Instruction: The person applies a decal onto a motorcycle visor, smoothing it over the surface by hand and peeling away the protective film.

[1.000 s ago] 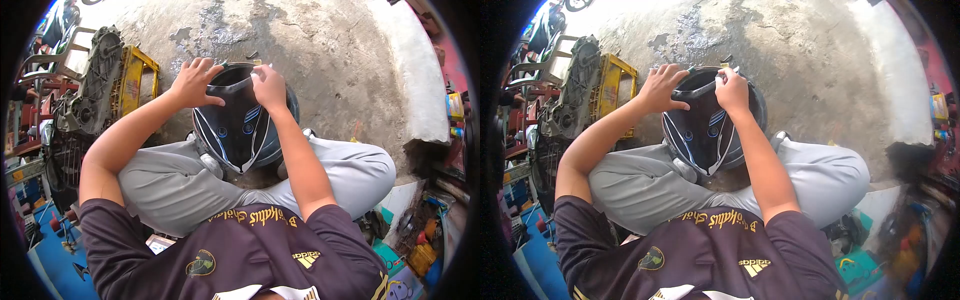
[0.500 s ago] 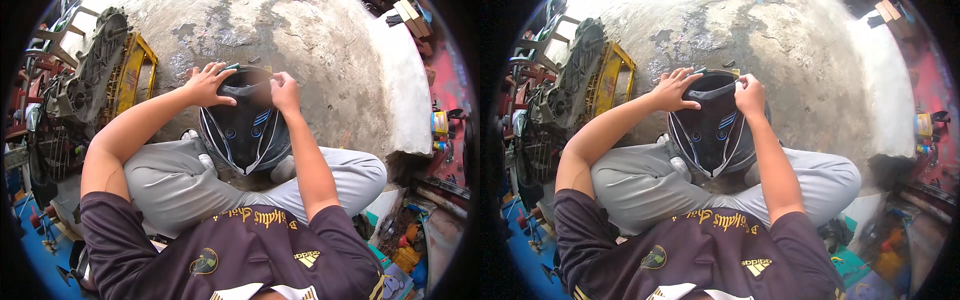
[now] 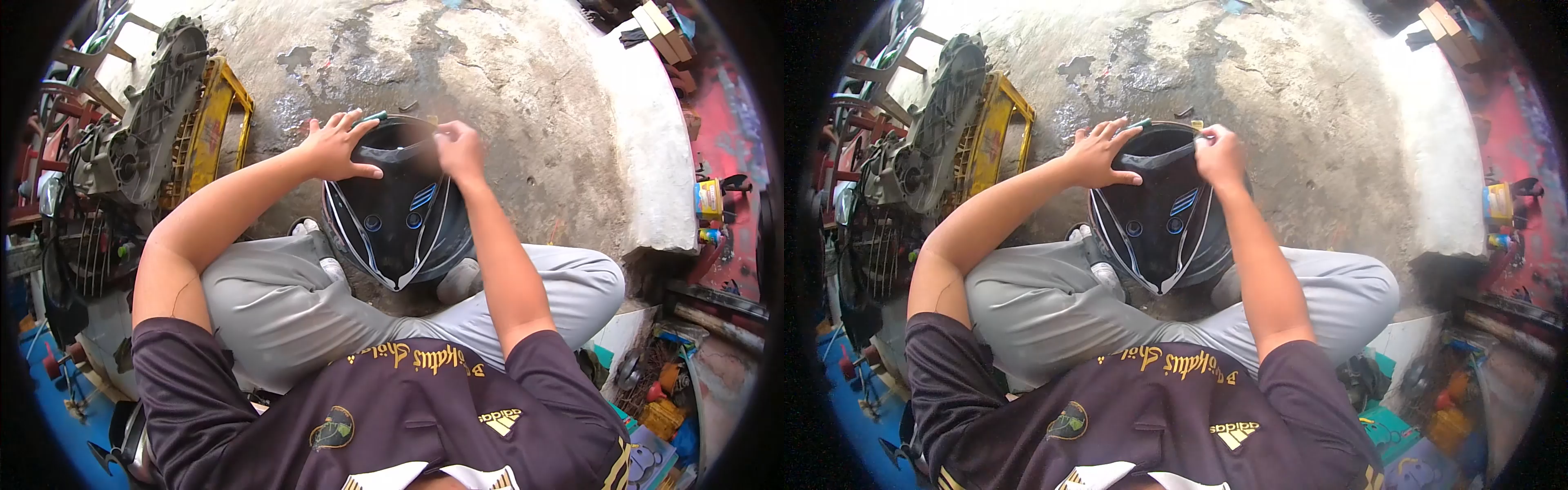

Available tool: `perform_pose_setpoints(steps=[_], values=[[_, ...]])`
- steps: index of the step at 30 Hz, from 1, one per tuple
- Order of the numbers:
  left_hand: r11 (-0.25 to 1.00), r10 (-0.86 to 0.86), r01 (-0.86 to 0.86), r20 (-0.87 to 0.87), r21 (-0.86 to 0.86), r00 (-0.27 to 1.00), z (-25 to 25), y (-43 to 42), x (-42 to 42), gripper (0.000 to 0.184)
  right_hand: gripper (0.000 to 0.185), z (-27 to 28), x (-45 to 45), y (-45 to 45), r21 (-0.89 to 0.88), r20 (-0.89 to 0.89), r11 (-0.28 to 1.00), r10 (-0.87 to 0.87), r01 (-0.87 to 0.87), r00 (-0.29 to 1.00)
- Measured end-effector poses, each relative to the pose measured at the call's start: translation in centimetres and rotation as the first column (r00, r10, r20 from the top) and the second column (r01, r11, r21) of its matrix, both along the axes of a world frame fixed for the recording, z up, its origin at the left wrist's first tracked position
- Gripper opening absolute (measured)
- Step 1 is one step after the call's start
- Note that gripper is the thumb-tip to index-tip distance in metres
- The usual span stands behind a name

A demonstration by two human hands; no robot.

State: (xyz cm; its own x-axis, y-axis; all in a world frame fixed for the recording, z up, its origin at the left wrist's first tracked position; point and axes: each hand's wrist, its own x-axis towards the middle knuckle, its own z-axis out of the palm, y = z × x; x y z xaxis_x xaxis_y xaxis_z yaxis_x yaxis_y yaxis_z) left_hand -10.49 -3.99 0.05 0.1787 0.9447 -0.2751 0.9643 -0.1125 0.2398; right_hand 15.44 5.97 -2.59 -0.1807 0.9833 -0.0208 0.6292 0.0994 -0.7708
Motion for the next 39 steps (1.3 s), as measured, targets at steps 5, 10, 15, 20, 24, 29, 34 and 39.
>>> perform_pose_setpoints(steps=[5, 10, 15, 20, 24, 29, 34, 39], values=[[1.0, -0.023, 0.022, -0.005, -0.013, 1.0, 0.0, 0.3, -0.1, 0.112, 0.022, 2.5, -2.4, -4.1, -0.019, -0.141, 0.973, 0.227, -0.231, 0.964], [1.0, -0.021, 0.021, 0.021, 0.001, 1.0, 0.0, 0.1, -0.1, 0.11, 0.019, -0.3, 1.0, 1.4, -0.111, -0.126, 0.992, 0.045, -0.059, 0.991], [0.999, -0.024, 0.024, -0.009, -0.027, 1.0, 0.5, 0.2, 0.0, 0.109, 0.019, 1.6, 0.5, -3.0, 0.225, 0.018, 0.948, 0.226, -0.224, 0.974], [0.999, -0.042, 0.042, -0.023, -0.02, 0.999, 0.4, 0.2, -0.1, 0.108, 0.021, 1.2, 1.0, -1.9, 0.055, -0.079, 0.968, 0.248, -0.244, 0.966], [0.999, -0.021, 0.02, 0.017, 0.025, 1.0, -0.3, -0.1, -0.3, 0.109, 0.022, -0.2, 2.1, 0.8, 0.051, 0.081, 0.993, 0.098, -0.102, 0.992], [0.979, -0.133, 0.124, 0.04, 0.163, 0.99, -0.2, 0.0, -0.7, 0.101, 0.025, 1.5, 1.6, -4.0, 0.032, 0.062, 0.904, 0.424, -0.427, 0.903], [0.847, -0.427, 0.401, -0.004, 0.349, 0.904, 1.3, 0.2, -0.1, 0.091, 0.026, 6.8, 6.1, -2.5, -0.092, 0.241, 0.892, 0.452, -0.444, 0.859], [0.735, -0.617, 0.598, -0.052, 0.319, 0.786, 2.3, -0.7, 0.9, 0.086, 0.022, 10.8, 10.0, -2.7, -0.191, 0.297, 0.885, 0.464, -0.424, 0.834]])
